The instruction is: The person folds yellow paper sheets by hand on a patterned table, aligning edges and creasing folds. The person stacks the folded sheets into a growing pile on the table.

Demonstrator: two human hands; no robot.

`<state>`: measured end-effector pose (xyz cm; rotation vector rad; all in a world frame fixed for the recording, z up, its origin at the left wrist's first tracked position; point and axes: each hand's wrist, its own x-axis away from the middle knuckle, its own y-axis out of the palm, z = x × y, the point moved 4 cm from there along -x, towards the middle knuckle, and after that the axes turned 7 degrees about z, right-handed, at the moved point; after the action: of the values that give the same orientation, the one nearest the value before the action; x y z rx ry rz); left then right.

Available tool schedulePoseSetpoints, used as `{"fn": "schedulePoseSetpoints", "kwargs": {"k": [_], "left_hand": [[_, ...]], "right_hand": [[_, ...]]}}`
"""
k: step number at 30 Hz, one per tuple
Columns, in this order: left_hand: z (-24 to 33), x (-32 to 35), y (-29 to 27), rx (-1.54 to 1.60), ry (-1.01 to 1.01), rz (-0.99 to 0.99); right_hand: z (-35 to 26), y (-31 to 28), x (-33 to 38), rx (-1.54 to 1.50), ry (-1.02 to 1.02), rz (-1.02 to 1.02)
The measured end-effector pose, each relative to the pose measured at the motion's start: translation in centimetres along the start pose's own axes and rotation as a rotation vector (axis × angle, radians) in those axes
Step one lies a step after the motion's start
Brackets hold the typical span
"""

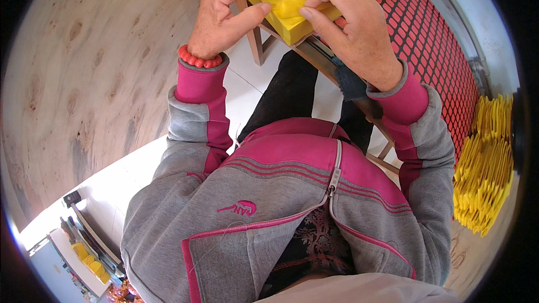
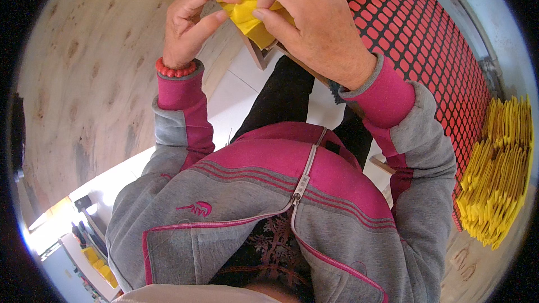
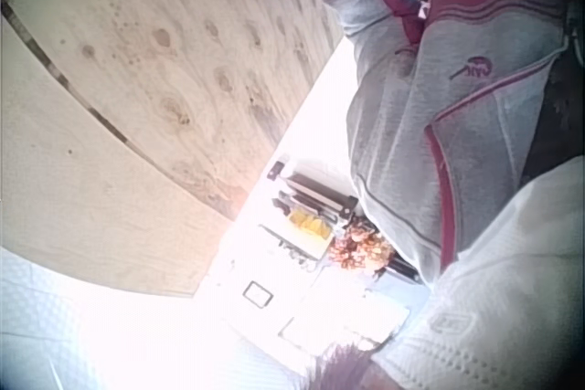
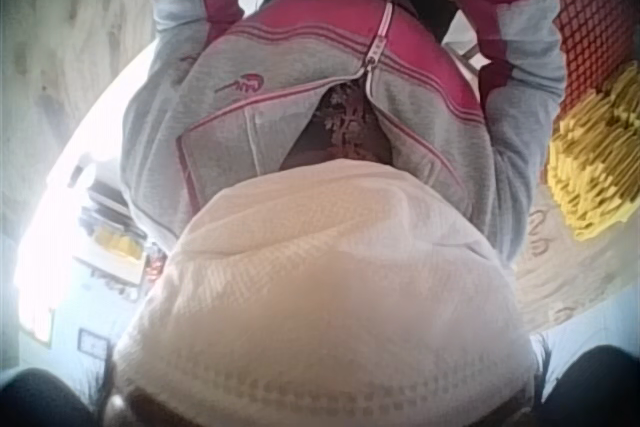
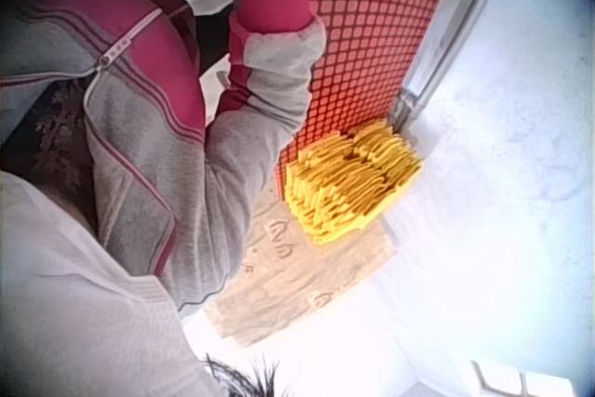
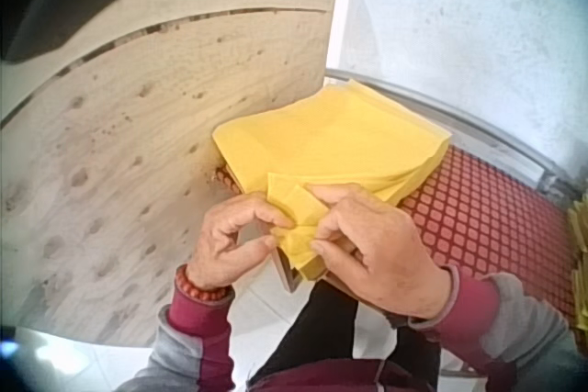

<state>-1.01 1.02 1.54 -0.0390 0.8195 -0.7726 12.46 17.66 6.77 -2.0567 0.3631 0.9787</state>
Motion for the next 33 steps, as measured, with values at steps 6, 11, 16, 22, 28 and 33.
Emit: {"fn": "schedulePoseSetpoints", "kwargs": {"k": [6, 11, 16, 22, 28, 33], "left_hand": [[0.2, -0.1, 0.0, -0.004, 0.008, -0.011], [0.2, -0.3, 0.0, -0.026, 0.045, -0.021], [-0.6, 0.0, 0.2, -0.014, -0.032, 0.028], [-1.2, 0.4, 0.7, 0.046, -0.021, 0.197], [-1.7, 0.5, 1.1, 0.102, -0.060, 0.413], [-1.9, 0.4, 1.0, 0.107, -0.025, 0.480]], "right_hand": [[0.3, 0.1, 0.2, -0.052, 0.050, 0.005], [0.5, 0.1, 0.2, -0.065, 0.036, 0.034], [0.4, 0.0, 0.0, -0.045, 0.035, 0.016], [-2.4, -2.5, -1.5, 0.058, -0.144, 0.286], [-6.8, -2.0, 5.2, -0.015, -0.105, -0.123], [-1.2, 0.0, 16.0, -0.059, 0.193, -0.370]]}}
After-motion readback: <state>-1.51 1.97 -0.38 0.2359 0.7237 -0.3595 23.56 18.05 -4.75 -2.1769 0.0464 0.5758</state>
